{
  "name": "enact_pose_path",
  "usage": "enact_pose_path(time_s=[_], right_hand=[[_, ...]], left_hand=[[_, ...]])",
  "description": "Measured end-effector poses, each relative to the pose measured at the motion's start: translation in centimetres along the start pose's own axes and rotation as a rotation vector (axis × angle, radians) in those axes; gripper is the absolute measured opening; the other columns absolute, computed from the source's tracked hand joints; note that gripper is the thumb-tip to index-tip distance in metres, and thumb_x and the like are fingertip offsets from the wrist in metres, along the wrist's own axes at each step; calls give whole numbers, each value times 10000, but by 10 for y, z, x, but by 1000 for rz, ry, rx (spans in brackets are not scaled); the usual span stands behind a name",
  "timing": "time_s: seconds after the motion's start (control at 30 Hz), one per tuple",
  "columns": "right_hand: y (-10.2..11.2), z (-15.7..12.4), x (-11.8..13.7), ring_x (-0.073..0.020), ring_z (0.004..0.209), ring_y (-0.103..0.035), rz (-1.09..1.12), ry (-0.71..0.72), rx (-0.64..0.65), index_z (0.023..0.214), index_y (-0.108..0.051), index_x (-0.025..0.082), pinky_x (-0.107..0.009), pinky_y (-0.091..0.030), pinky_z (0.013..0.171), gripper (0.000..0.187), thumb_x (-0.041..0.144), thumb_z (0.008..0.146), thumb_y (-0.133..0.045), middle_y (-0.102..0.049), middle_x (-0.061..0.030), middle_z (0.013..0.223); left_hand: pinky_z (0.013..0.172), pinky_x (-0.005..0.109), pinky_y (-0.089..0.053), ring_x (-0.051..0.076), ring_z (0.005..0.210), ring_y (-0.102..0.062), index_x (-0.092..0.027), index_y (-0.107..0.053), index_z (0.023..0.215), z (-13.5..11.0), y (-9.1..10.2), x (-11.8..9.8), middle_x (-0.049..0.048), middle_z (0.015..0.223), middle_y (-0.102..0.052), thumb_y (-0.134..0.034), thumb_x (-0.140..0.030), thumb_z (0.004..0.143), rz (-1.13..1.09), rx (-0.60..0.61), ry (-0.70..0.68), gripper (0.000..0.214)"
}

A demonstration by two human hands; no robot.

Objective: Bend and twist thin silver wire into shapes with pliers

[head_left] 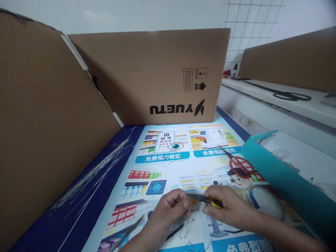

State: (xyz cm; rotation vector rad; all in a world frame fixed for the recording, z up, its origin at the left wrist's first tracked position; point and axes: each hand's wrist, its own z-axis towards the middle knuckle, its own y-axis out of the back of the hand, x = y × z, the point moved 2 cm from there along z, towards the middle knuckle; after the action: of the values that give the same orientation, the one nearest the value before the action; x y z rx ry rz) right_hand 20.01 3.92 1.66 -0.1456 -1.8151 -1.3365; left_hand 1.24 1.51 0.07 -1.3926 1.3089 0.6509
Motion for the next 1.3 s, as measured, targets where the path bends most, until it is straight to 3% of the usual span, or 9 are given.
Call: enact_pose_path(time_s=[0.23, 0.4, 0.53, 0.83, 1.3], right_hand=[[0, 1, -1, -123, 623, -454, -62, 16, -6, 765, -529, 186, -217, -296, 525, 170, 353, 767, -554, -517, 15, 697], [2, -2, 0, -186, 809, -491, -206, 64, -69, 895, -545, 207, -268, -361, 662, 195, 339, 753, -566, -549, -33, 879], [2, -4, 2, -210, 854, -488, -333, 69, -85, 914, -552, 214, -309, -368, 715, 185, 342, 781, -534, -547, -50, 904], [1, -4, 3, -211, 817, -502, -482, 68, -83, 877, -556, 207, -308, -359, 660, 181, 357, 825, -469, -553, -62, 877], [0, -5, 1, -184, 769, -515, -463, 86, -69, 874, -539, 210, -285, -327, 604, 178, 362, 828, -460, -560, -37, 856]], left_hand=[[548, 228, -336, 103, 495, -460, -160, -563, 639, 0, 2, 0, 7, 505, -572, -633, -288, 727, 30, -28, -20, 170], [551, 224, -342, 102, 500, -460, -154, -577, 644, 5, 6, -1, 8, 501, -575, -610, -286, 749, 133, -51, -29, 172], [546, 222, -345, 103, 505, -459, -153, -570, 645, 8, 8, 1, 5, 509, -576, -629, -312, 730, 171, -59, -21, 189], [593, 243, -373, 122, 544, -500, -156, -560, 708, 7, 9, 2, 10, 546, -588, -579, -308, 770, 196, -43, -30, 165], [600, 230, -356, 119, 580, -483, -154, -553, 746, 3, 6, -7, -7, 575, -566, -564, -348, 775, 281, -24, -36, 197]])
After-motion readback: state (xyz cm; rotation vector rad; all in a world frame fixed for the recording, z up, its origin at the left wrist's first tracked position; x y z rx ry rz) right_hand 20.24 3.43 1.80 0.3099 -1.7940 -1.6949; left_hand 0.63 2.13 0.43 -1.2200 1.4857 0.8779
